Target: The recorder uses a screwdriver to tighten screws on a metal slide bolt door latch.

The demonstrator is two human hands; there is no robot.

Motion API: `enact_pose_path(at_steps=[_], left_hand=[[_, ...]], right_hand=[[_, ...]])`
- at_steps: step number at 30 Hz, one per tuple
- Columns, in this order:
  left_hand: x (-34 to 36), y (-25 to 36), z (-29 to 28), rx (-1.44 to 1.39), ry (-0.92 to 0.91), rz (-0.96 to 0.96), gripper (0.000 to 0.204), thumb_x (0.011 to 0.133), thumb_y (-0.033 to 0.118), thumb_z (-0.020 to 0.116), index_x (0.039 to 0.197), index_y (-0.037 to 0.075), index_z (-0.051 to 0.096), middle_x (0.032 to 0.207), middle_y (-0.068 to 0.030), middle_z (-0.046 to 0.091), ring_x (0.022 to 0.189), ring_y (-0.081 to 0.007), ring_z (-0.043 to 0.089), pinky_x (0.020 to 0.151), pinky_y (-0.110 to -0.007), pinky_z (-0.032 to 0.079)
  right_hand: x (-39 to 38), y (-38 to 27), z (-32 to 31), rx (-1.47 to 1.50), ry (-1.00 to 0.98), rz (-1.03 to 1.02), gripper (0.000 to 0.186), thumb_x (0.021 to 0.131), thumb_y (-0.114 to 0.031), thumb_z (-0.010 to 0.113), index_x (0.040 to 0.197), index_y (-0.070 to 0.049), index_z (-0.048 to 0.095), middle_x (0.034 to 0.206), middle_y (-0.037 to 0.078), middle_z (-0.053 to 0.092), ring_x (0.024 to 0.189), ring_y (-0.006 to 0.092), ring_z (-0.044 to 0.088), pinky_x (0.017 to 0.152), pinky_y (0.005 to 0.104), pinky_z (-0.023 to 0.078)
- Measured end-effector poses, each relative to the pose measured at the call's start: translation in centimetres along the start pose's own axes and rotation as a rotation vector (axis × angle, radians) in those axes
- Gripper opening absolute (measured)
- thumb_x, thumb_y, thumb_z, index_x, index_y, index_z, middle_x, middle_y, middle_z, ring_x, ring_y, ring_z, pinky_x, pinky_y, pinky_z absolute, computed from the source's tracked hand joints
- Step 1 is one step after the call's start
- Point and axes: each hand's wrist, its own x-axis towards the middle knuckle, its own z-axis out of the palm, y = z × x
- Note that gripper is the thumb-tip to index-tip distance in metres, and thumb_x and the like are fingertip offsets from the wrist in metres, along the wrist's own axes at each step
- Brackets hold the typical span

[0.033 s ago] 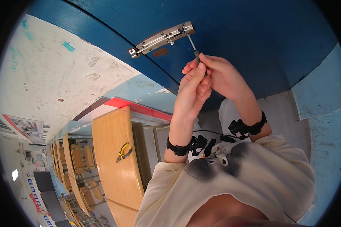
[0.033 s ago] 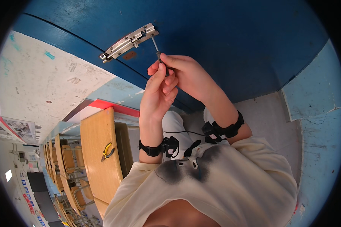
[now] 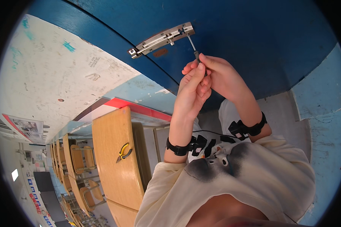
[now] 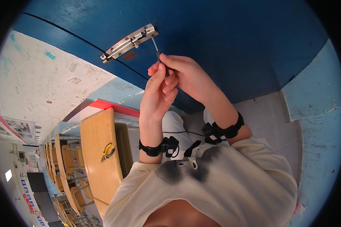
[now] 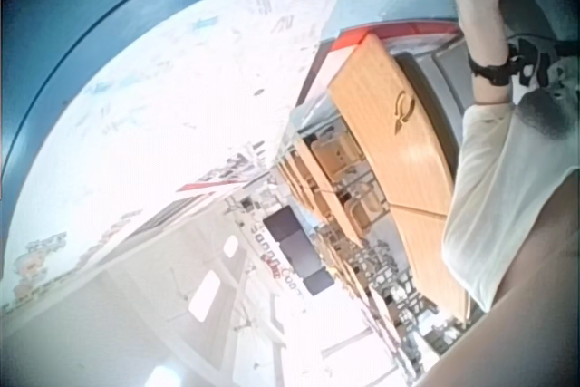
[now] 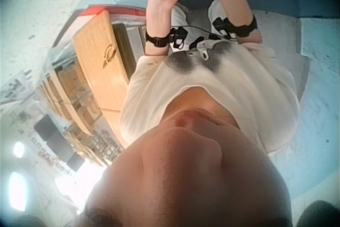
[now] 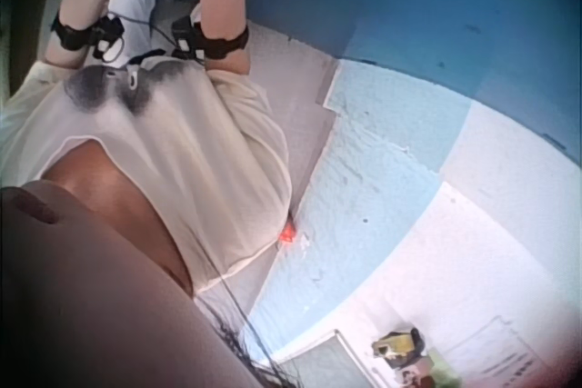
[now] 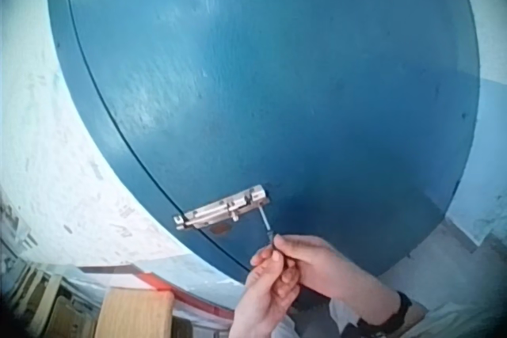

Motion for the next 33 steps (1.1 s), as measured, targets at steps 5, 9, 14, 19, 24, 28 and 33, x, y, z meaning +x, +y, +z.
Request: enact_pose_path(at_steps=[5, 9, 14, 19, 24, 28, 33], left_hand=[[-0.1, 0.3, 0.1, 0.015, -0.048, 0.003, 0.033, 0.096, 0.036, 0.050, 0.094, 0.004, 0.058, 0.070, 0.0025, 0.051, 0.057, -0.0053, 0.041, 0.044, -0.018, 0.032], [0.1, 0.6, -0.5, 0.025, -0.108, -0.028, 0.036, 0.097, 0.037, 0.047, 0.100, 0.003, 0.059, 0.078, 0.0002, 0.058, 0.060, -0.0097, 0.046, 0.047, -0.021, 0.038], [0.6, 0.2, -1.6, -0.042, -0.178, -0.023, 0.035, 0.097, 0.035, 0.046, 0.098, 0.003, 0.060, 0.078, -0.0001, 0.059, 0.060, -0.0110, 0.047, 0.047, -0.022, 0.040], [0.6, 0.2, -1.6, 0.013, -0.187, 0.048, 0.031, 0.096, 0.032, 0.049, 0.091, 0.004, 0.060, 0.073, 0.0000, 0.055, 0.058, -0.0058, 0.045, 0.044, -0.018, 0.036], [0.7, 0.5, -0.3, 0.102, -0.076, 0.053, 0.027, 0.095, 0.028, 0.052, 0.088, 0.003, 0.059, 0.067, 0.0007, 0.053, 0.052, -0.0039, 0.043, 0.041, -0.016, 0.033], [0.6, 0.3, 0.8, 0.238, 0.060, 0.091, 0.025, 0.094, 0.025, 0.055, 0.087, 0.002, 0.059, 0.064, 0.0009, 0.054, 0.048, -0.0045, 0.045, 0.041, -0.017, 0.034], [0.3, 0.6, 0.2, 0.257, 0.023, 0.138, 0.029, 0.094, 0.029, 0.054, 0.088, 0.002, 0.059, 0.068, -0.0012, 0.057, 0.050, -0.0059, 0.049, 0.042, -0.018, 0.036]], right_hand=[[-0.4, -0.2, 0.9, -0.101, 0.144, -0.086, 0.030, 0.097, -0.024, 0.049, 0.084, 0.001, 0.061, 0.089, 0.015, 0.065, 0.082, 0.0187, 0.064, 0.076, 0.0311, 0.052], [-0.6, -1.1, 0.4, -0.104, 0.084, 0.002, 0.031, 0.096, -0.022, 0.051, 0.075, -0.001, 0.059, 0.078, 0.012, 0.064, 0.066, 0.0142, 0.062, 0.070, 0.0296, 0.053], [-0.3, -0.9, 1.0, -0.079, 0.108, -0.073, 0.032, 0.096, -0.022, 0.051, 0.072, -0.002, 0.057, 0.070, 0.009, 0.060, 0.062, 0.0128, 0.060, 0.071, 0.0294, 0.052], [0.5, 0.0, -0.5, 0.046, -0.013, -0.044, 0.029, 0.097, -0.022, 0.048, 0.084, 0.000, 0.060, 0.082, 0.010, 0.062, 0.083, 0.0169, 0.061, 0.085, 0.0323, 0.048], [1.0, 1.4, -1.9, 0.294, -0.190, -0.011, 0.031, 0.098, -0.025, 0.044, 0.092, 0.001, 0.060, 0.101, 0.012, 0.061, 0.104, 0.0226, 0.057, 0.095, 0.0359, 0.044], [0.8, 1.7, -1.6, 0.366, -0.098, -0.018, 0.033, 0.098, -0.028, 0.044, 0.092, 0.000, 0.061, 0.105, 0.014, 0.060, 0.107, 0.0245, 0.056, 0.093, 0.0383, 0.045], [0.0, -0.3, 0.4, -0.014, -0.005, -0.003, 0.034, 0.097, -0.030, 0.046, 0.092, 0.001, 0.061, 0.106, 0.017, 0.061, 0.092, 0.0230, 0.063, 0.064, 0.0315, 0.055]])
